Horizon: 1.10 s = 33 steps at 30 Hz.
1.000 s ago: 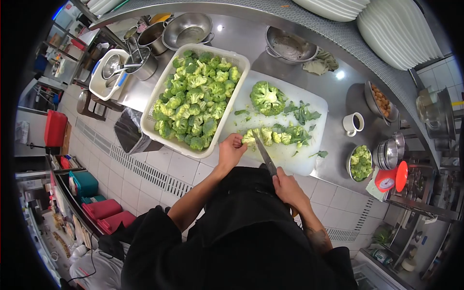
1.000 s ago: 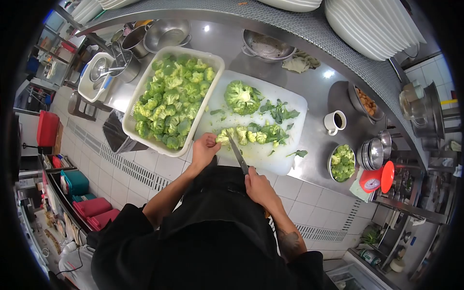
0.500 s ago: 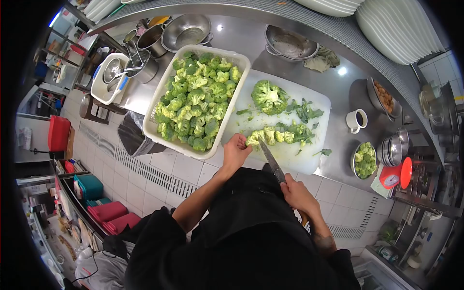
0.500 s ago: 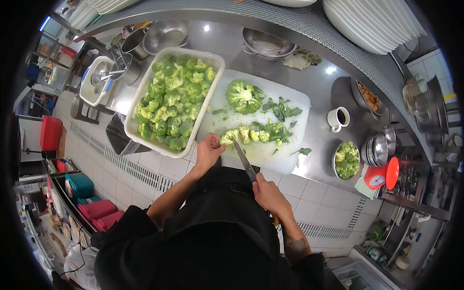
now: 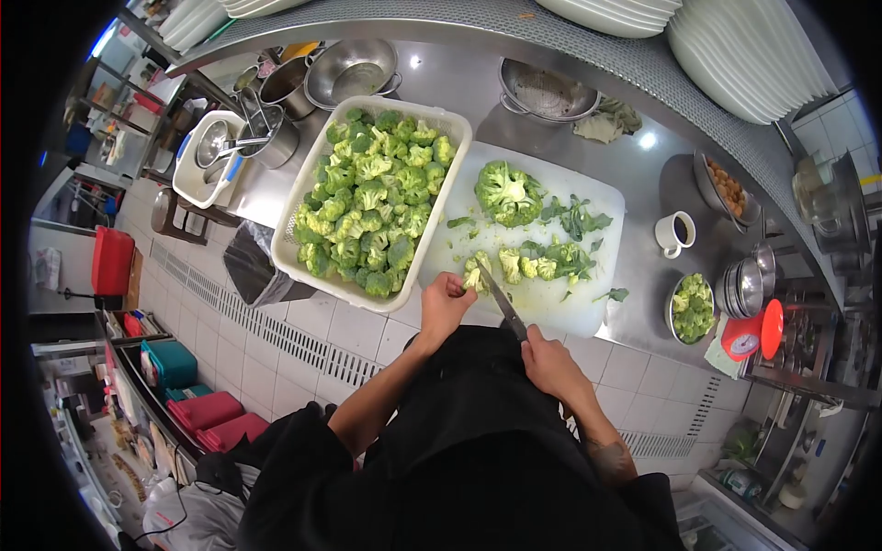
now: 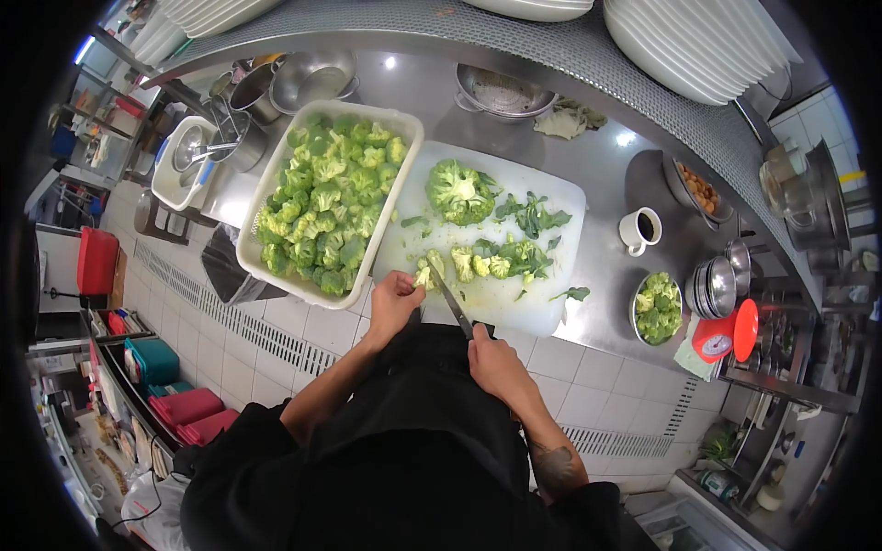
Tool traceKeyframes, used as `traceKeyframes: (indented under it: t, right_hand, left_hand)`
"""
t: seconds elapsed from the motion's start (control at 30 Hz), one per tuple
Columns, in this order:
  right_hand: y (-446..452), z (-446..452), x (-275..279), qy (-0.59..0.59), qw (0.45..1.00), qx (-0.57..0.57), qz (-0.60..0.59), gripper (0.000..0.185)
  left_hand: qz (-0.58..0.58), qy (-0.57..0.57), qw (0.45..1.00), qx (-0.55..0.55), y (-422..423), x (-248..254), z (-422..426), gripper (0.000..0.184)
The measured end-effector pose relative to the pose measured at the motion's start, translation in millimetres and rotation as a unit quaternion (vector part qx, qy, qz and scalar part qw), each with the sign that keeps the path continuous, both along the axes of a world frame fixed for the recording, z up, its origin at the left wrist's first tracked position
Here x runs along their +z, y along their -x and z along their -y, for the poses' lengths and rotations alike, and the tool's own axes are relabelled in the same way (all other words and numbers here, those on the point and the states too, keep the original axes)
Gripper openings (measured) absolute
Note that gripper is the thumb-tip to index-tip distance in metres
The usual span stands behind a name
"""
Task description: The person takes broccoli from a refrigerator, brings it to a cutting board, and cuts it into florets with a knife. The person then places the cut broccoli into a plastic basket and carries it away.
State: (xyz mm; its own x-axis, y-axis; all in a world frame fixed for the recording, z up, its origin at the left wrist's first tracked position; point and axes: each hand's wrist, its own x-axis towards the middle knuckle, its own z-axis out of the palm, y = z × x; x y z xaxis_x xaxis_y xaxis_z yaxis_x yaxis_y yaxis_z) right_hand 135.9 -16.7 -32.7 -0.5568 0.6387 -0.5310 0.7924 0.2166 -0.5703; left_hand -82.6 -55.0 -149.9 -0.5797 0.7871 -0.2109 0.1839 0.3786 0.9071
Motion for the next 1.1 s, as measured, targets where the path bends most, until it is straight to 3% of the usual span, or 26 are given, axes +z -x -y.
traceKeyframes:
  t: [0.17,0.37,0.47,0.53,0.57,0.6,0.67,0.7,0.77,0.87,1.1]
  right_hand:
    - [3.0,4.4,-4.5,-0.024,1.0,0.014,0.014,0.02]
    - [4.5,10.2,-11.9,-0.062,0.998,0.02,0.015,0.018]
    - [3.0,10.8,-1.9,-0.08,0.997,-0.003,-0.006,0.018]
    - [-1.9,10.6,9.8,-0.077,0.995,-0.061,-0.022,0.019]
    - [-5.6,10.8,11.0,-0.076,0.995,-0.062,-0.021,0.019]
    - [-9.4,9.3,11.5,-0.087,0.993,-0.077,-0.016,0.019]
    - [-15.6,7.5,10.4,-0.098,0.991,-0.091,-0.013,0.019]
    - [-18.5,6.5,8.4,-0.091,0.99,-0.11,-0.005,0.019]
    - [-23.3,6.6,4.2,-0.097,0.986,-0.136,-0.01,0.019]
    - [-26.9,7.8,1.5,-0.088,0.983,-0.161,-0.027,0.019]
    - [-27.5,9.0,-0.4,-0.093,0.978,-0.186,-0.034,0.017]
  left_hand:
    - [0.004,0.023,1.0,0.021,-7.5,8.8,6.2,0.019]
    - [0.11,0.046,0.993,0.009,-15.4,12.2,9.3,0.018]
    - [0.107,-0.005,0.993,0.038,-6.3,13.9,3.2,0.017]
    - [0.041,-0.035,0.997,0.047,3.4,21.7,-6.1,0.017]
    - [-0.014,-0.028,0.999,0.008,11.6,17.6,-10.3,0.029]
    - [-0.015,-0.028,0.999,0.007,15.6,8.8,-17.1,0.029]
    - [-0.224,0.004,0.967,-0.117,21.5,1.2,-27.0,0.036]
    - [-0.226,0.004,0.967,-0.117,19.8,-2.0,-29.1,0.036]
    - [-0.172,0.011,0.977,-0.127,7.3,13.1,-38.2,0.053]
    - [-0.225,-0.012,0.963,-0.149,-2.8,11.3,-48.2,0.064]
    - [-0.215,-0.047,0.957,-0.191,-11.0,-3.6,-51.2,0.049]
